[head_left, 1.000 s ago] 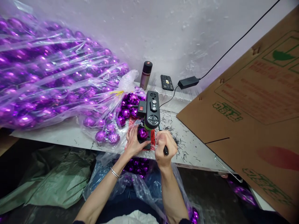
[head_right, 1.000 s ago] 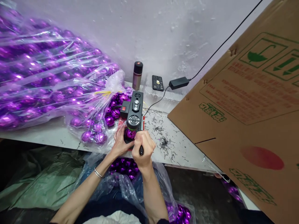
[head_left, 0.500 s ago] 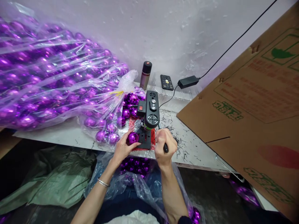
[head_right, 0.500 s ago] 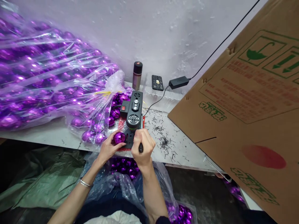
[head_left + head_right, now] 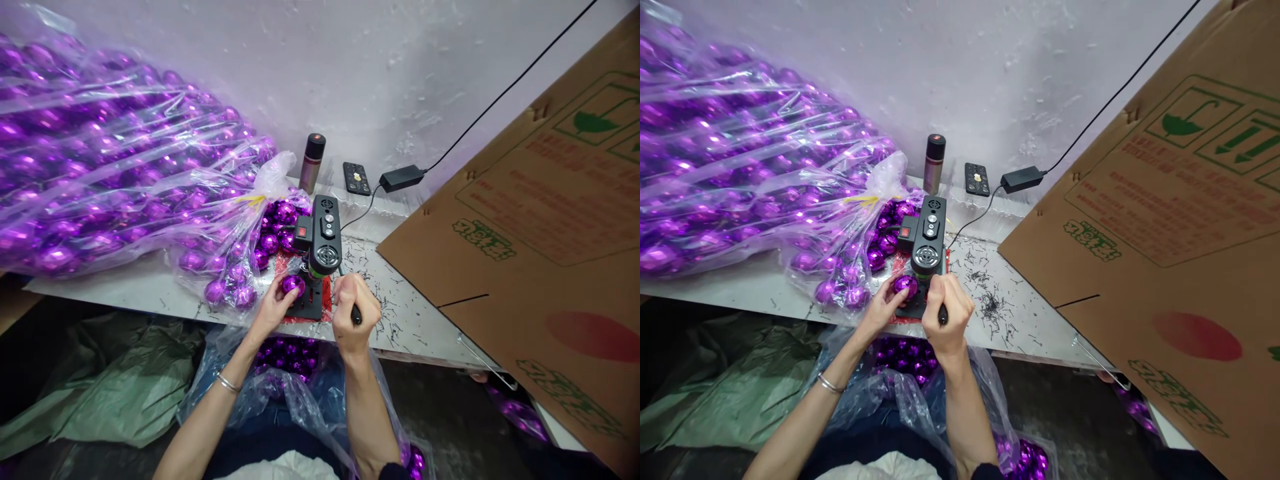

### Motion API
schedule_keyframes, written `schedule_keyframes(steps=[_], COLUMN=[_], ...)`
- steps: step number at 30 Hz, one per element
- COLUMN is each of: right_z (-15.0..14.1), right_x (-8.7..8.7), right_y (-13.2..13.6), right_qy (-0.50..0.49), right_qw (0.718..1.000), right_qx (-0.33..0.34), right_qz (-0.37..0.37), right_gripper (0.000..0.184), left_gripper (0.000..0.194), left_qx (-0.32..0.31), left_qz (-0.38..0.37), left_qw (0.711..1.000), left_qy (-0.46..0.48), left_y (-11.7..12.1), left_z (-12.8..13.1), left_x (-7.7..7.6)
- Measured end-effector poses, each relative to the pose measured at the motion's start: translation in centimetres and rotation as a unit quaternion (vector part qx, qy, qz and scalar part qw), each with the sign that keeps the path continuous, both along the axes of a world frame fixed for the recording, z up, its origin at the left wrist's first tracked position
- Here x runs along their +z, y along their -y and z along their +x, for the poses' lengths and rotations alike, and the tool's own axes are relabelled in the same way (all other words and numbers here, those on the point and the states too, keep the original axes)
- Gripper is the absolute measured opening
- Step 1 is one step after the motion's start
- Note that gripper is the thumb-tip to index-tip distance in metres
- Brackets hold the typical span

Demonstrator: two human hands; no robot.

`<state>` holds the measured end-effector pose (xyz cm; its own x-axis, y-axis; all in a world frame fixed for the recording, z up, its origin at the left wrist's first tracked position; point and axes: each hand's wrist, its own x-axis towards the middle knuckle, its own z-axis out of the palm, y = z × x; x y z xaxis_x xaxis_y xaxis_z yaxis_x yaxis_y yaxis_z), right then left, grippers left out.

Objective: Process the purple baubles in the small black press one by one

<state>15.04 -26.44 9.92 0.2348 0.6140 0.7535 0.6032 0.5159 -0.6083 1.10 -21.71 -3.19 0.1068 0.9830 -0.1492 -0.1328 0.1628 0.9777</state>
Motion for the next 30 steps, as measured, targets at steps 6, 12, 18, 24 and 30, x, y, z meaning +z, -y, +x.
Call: schedule_keyframes(steps=[6, 12, 18, 24, 30], right_z=[0.1, 0.1, 0.0, 0.1, 0.2], right_x=[0.0, -0.3, -0.3, 0.0, -0.5], right_y=[0.1, 0.2, 0.3, 0.4, 0.4], right_qy=[0.015, 0.013, 0.021, 0.028, 0.03], right_qw=[1.0, 1.0, 1.0, 1.0, 0.999], right_qx=[0.002, 0.009, 0.006, 0.01, 0.01], right_qz=[0.002, 0.004, 0.015, 0.01, 0.021], right_gripper=[0.034, 0.032, 0.032, 0.032, 0.031], left_gripper=[0.055, 0.048, 0.05, 0.05, 0.058], left_qx=[-0.026, -0.025, -0.055, -0.044, -0.057], left_qz=[0.186, 0.296, 0.3, 0.276, 0.249], left_qw=[0.948, 0.894, 0.892, 0.908, 0.937], left_qy=[-0.255, -0.335, -0.335, -0.311, -0.239], left_y=[-0.3, -0.6, -0.6, -1.9, -1.8], left_z=[0.1, 0.5, 0.5, 1.0, 1.4], left_x=[0.0, 0.2, -0.2, -0.6, -1.8])
